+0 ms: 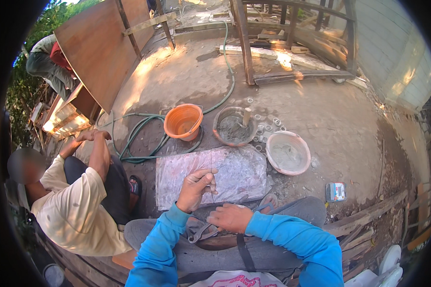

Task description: The person uses a pair of pliers to bend and twist lengths of thin wire. The person handles the wire and pliers by hand, working over a plastic-covered surface on the ground.

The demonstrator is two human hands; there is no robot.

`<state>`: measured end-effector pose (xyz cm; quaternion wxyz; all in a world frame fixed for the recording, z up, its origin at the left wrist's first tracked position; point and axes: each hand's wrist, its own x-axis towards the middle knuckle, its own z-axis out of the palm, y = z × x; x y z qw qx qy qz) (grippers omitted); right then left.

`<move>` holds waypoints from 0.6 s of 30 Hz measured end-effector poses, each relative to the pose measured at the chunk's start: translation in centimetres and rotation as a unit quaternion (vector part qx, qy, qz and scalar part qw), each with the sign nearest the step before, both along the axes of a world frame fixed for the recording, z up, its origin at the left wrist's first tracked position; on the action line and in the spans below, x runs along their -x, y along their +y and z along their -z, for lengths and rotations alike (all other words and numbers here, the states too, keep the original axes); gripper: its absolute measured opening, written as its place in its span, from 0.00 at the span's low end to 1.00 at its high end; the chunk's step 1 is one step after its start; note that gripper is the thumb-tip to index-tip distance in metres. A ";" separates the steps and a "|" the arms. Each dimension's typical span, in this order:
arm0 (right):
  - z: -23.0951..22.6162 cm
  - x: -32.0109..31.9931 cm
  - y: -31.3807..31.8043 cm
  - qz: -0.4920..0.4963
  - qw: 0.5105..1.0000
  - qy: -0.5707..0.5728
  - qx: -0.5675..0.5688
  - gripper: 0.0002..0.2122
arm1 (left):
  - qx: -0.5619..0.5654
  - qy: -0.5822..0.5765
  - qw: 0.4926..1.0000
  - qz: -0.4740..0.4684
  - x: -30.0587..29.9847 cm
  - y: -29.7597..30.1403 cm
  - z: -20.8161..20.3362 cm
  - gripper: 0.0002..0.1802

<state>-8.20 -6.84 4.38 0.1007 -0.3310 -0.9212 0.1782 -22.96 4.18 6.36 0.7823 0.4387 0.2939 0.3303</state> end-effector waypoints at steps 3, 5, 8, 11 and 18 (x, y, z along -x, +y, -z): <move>-1.3 -0.3 0.0 0.018 0.998 0.050 0.038 0.18 | -0.021 -0.002 0.999 -0.027 0.1 0.3 0.4 0.16; -2.5 -0.8 0.0 0.054 0.992 0.106 0.045 0.19 | -0.028 0.007 0.998 -0.058 0.3 0.8 0.5 0.16; -3.5 -2.1 0.3 0.163 0.967 0.194 0.015 0.21 | -0.020 0.020 0.999 -0.038 0.6 1.0 0.3 0.15; -4.3 -3.5 1.1 0.322 0.907 0.269 -0.043 0.21 | -0.019 0.033 0.999 -0.004 -0.2 0.1 0.0 0.15; -5.7 -5.7 2.1 0.321 0.911 0.229 -0.117 0.23 | -0.014 0.078 0.982 0.170 -0.1 -1.5 0.0 0.13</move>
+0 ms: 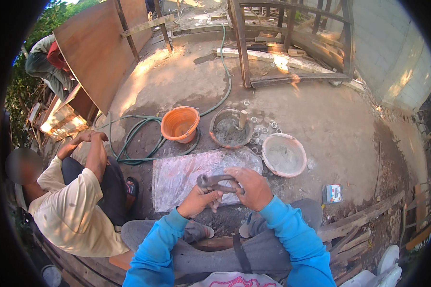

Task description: The person uses a pair of pliers to bend and twist lengths of thin wire. The person handles the wire and pliers by hand, working over a plastic-covered surface on the ground.

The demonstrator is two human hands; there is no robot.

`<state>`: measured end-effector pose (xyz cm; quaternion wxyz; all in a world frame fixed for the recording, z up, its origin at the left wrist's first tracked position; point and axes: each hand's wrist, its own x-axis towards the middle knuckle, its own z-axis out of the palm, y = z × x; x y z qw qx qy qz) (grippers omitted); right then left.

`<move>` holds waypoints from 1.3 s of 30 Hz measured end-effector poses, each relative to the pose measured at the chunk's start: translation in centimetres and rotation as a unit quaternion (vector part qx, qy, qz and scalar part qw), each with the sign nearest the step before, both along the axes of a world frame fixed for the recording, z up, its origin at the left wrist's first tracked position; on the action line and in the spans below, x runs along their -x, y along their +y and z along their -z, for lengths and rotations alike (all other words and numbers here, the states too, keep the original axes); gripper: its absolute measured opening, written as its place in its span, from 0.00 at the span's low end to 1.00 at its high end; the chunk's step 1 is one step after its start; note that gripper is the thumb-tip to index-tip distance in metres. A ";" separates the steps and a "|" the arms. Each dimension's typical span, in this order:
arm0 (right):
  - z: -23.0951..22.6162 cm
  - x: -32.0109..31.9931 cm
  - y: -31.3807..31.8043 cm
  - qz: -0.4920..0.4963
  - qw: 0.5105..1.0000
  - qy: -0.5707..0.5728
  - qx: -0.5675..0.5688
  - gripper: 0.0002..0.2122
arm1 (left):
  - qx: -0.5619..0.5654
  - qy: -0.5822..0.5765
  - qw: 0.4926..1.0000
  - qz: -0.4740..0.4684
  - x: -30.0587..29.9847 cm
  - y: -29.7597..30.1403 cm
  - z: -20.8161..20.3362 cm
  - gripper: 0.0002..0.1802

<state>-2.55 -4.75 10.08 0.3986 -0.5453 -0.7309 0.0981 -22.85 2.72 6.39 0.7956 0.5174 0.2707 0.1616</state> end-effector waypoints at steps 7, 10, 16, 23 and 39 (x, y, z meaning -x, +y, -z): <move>0.1 -0.7 -0.7 -0.103 0.981 -0.156 0.052 0.25 | -0.007 -0.022 0.996 0.086 0.4 0.8 0.8 0.07; -0.4 -0.7 -0.5 -0.096 0.986 -0.118 0.065 0.23 | -0.001 -0.020 0.995 0.097 0.9 0.8 0.3 0.08; -0.2 -2.2 -0.2 0.075 0.997 -0.013 0.035 0.18 | 0.048 0.017 0.998 0.048 1.7 1.5 -1.6 0.11; 0.5 -1.6 0.4 0.169 0.979 0.092 0.069 0.13 | -0.003 0.007 0.994 -0.109 1.3 1.8 -0.9 0.11; 3.5 0.2 0.3 0.026 0.855 0.381 0.351 0.11 | 0.026 -0.066 0.964 -0.257 0.7 1.7 -0.3 0.10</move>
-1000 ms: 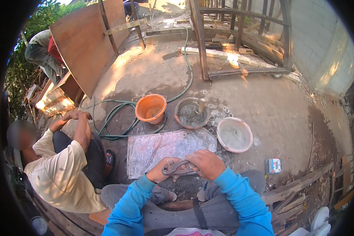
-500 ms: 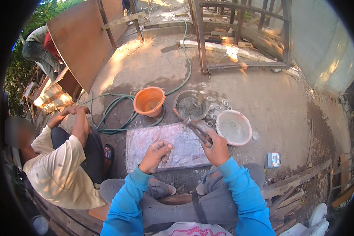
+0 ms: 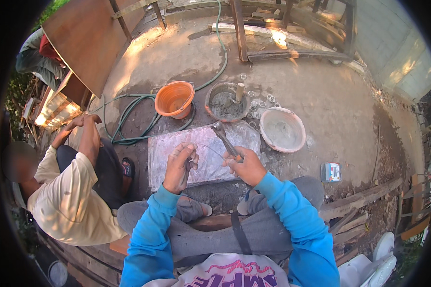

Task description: The person uses a pair of pliers to bend and twist lengths of thin wire. The person handles the wire and pliers by hand, working over a plastic-covered surface on the ground.

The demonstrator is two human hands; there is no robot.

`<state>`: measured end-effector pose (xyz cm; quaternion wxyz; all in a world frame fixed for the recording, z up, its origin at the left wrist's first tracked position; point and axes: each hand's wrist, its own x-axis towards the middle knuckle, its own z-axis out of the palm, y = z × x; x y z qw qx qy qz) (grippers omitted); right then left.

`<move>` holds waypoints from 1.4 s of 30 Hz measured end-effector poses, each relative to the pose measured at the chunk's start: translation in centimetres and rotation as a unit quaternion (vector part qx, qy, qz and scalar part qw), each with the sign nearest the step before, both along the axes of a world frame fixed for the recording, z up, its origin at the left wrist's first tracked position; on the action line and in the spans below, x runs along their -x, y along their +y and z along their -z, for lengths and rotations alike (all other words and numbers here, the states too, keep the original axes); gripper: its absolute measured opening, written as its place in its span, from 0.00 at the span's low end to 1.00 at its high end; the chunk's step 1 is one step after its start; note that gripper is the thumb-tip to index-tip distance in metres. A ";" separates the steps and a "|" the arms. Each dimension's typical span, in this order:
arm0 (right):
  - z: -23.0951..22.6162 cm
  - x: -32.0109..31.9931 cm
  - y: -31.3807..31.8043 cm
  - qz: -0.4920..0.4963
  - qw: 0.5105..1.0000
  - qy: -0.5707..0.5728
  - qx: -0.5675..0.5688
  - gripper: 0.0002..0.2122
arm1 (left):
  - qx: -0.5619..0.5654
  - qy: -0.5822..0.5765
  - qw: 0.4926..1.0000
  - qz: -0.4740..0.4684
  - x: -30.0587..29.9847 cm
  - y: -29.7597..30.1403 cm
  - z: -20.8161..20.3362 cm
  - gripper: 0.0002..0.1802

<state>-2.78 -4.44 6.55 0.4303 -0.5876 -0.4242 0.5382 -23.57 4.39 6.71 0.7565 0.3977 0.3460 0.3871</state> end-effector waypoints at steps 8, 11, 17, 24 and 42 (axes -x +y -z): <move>0.8 2.2 0.0 -0.041 0.994 0.100 0.016 0.13 | -0.003 -0.098 0.994 -0.046 -1.2 -0.4 1.4 0.10; 1.5 3.3 0.0 -0.050 0.989 0.135 0.020 0.12 | -0.014 -0.113 0.992 -0.046 -1.5 -0.4 1.6 0.10; 2.9 5.2 -0.4 -0.064 0.984 0.167 0.014 0.10 | 0.026 -0.170 0.985 -0.013 -1.5 -0.4 2.7 0.09; 2.9 4.2 -0.1 0.007 0.991 0.132 0.009 0.10 | 0.015 -0.022 1.000 0.006 0.1 1.1 1.2 0.13; 3.6 5.0 -0.3 -0.065 0.994 0.089 0.008 0.12 | -0.035 -0.082 0.989 -0.120 -2.3 -0.4 3.6 0.12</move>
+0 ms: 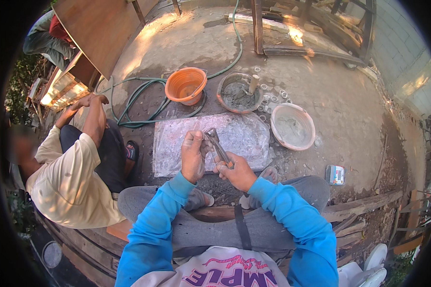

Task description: The person uses a pair of pliers to bend and twist lengths of thin wire. The person handles the wire and pliers by hand, working over a plastic-covered surface on the ground.

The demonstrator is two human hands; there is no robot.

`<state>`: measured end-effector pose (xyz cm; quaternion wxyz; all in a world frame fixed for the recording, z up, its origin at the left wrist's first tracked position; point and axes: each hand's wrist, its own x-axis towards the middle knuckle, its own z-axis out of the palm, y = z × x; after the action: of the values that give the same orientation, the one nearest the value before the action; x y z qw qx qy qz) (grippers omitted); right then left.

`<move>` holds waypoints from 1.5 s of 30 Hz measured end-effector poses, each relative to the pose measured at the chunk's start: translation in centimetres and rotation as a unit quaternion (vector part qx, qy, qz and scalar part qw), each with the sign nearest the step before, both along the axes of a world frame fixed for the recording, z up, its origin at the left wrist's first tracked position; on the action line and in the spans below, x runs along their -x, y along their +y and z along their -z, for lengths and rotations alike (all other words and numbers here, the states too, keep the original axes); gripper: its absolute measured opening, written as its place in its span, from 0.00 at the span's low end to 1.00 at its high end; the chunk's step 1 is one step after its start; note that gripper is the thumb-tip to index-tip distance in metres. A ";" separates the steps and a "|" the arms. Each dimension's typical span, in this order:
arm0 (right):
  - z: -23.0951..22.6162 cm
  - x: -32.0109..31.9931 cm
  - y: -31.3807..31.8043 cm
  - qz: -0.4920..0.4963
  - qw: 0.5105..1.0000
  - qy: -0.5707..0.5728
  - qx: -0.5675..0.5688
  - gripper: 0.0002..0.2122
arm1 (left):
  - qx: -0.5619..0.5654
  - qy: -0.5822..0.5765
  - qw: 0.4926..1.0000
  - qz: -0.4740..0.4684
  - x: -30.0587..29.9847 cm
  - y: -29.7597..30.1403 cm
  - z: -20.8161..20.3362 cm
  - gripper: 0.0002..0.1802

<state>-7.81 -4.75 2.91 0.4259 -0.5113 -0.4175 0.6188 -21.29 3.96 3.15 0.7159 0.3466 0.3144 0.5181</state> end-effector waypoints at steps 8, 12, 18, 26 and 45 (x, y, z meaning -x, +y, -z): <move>0.8 2.3 -1.1 0.034 0.996 -0.081 -0.003 0.11 | 0.063 -0.014 0.998 -0.021 -0.8 -1.2 0.1 0.13; 0.9 2.5 -1.1 0.033 0.985 -0.167 -0.024 0.09 | 0.099 0.015 0.995 -0.010 -0.4 -0.8 -0.3 0.16; 1.1 2.8 -1.0 0.072 0.935 -0.286 -0.199 0.08 | 0.091 0.013 0.995 -0.045 -0.6 -1.0 -0.2 0.18; 0.7 2.1 -0.5 0.059 0.998 -0.018 -0.018 0.10 | 0.097 -0.128 0.986 0.039 0.8 -0.2 -1.0 0.21; -2.9 -0.1 -0.5 -0.045 0.994 0.097 0.020 0.13 | 0.056 -0.242 0.936 0.250 2.8 0.8 -0.3 0.13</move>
<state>-7.71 -5.26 5.82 0.4254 -0.4380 -0.3845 0.6924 -24.10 4.81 3.41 0.8950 0.2372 0.0633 0.3723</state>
